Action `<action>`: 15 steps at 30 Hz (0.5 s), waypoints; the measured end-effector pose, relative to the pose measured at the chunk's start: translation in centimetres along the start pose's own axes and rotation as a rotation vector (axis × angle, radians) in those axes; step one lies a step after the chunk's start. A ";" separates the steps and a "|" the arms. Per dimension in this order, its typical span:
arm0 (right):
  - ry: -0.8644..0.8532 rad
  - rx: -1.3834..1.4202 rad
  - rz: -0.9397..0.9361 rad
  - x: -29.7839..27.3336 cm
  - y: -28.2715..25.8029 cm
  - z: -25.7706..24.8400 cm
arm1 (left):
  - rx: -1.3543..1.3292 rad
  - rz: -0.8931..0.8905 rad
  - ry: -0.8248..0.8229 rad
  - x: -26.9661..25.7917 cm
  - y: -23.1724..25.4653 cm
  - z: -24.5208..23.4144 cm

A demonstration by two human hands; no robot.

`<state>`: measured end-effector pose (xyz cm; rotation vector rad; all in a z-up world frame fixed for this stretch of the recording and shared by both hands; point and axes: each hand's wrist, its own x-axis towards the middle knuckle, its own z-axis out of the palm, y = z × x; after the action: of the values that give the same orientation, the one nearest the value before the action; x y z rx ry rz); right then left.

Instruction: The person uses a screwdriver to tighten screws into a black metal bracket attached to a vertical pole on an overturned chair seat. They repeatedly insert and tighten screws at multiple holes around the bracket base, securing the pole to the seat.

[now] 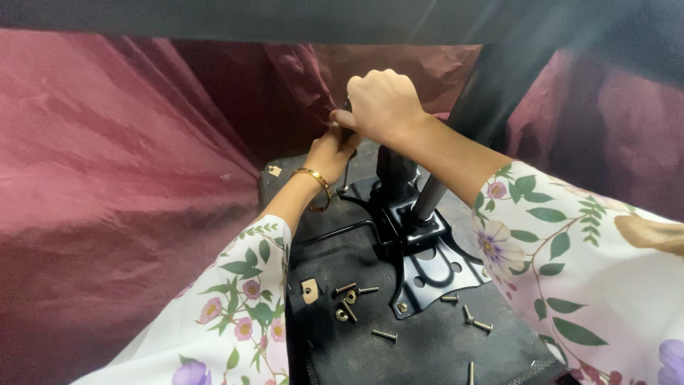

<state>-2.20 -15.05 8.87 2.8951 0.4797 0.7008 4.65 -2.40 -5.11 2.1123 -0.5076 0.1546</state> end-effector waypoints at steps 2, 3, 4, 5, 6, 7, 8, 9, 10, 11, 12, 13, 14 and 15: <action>-0.006 -0.028 0.005 -0.4 0.3 -0.3 | -0.029 0.065 -0.004 0.1 -0.2 0.0; -0.003 -0.018 -0.012 -0.6 0.4 -0.5 | -0.019 0.072 -0.013 0.1 -0.1 0.1; 0.002 -0.007 -0.026 -0.9 0.6 -0.7 | -0.005 0.080 -0.023 0.1 0.1 0.1; 0.007 0.004 -0.041 -1.2 0.9 -1.0 | 0.008 0.089 -0.033 0.0 0.4 0.1; -0.010 0.020 -0.081 -1.5 0.9 -1.3 | 0.021 0.080 -0.032 -0.2 0.5 0.0; -0.028 0.035 -0.121 -1.7 1.0 -1.6 | 0.033 0.072 -0.032 -0.5 0.6 -0.3; -0.046 0.052 -0.159 -1.9 1.2 -1.9 | 0.046 0.065 -0.034 -0.6 0.8 -0.4; -0.043 0.060 -0.219 -2.1 1.3 -2.1 | 0.020 0.066 -0.043 -0.8 1.0 -0.7; -0.041 0.069 -0.283 -2.1 1.4 -2.4 | -0.006 0.065 -0.050 -1.0 1.2 -1.0; -0.039 0.078 -0.347 -2.1 1.4 -2.7 | -0.032 0.064 -0.056 -1.3 1.4 -1.3; -0.095 0.075 -0.291 -1.9 1.2 -2.9 | -0.052 0.086 -0.051 -1.6 1.6 -1.5; -0.150 0.071 -0.235 -1.5 1.0 -3.1 | -0.072 0.108 -0.047 -1.9 1.8 -1.7; -0.206 0.066 -0.175 -1.3 0.8 -3.3 | -0.093 0.132 -0.044 -2.1 2.1 -1.8; -0.239 0.053 -0.168 -1.0 0.7 -3.5 | -0.087 0.099 -0.029 -2.4 2.4 -1.8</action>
<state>-4.51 -15.90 11.68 2.8903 0.7071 0.3181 1.67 -1.36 -2.90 2.0077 -0.6264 0.1556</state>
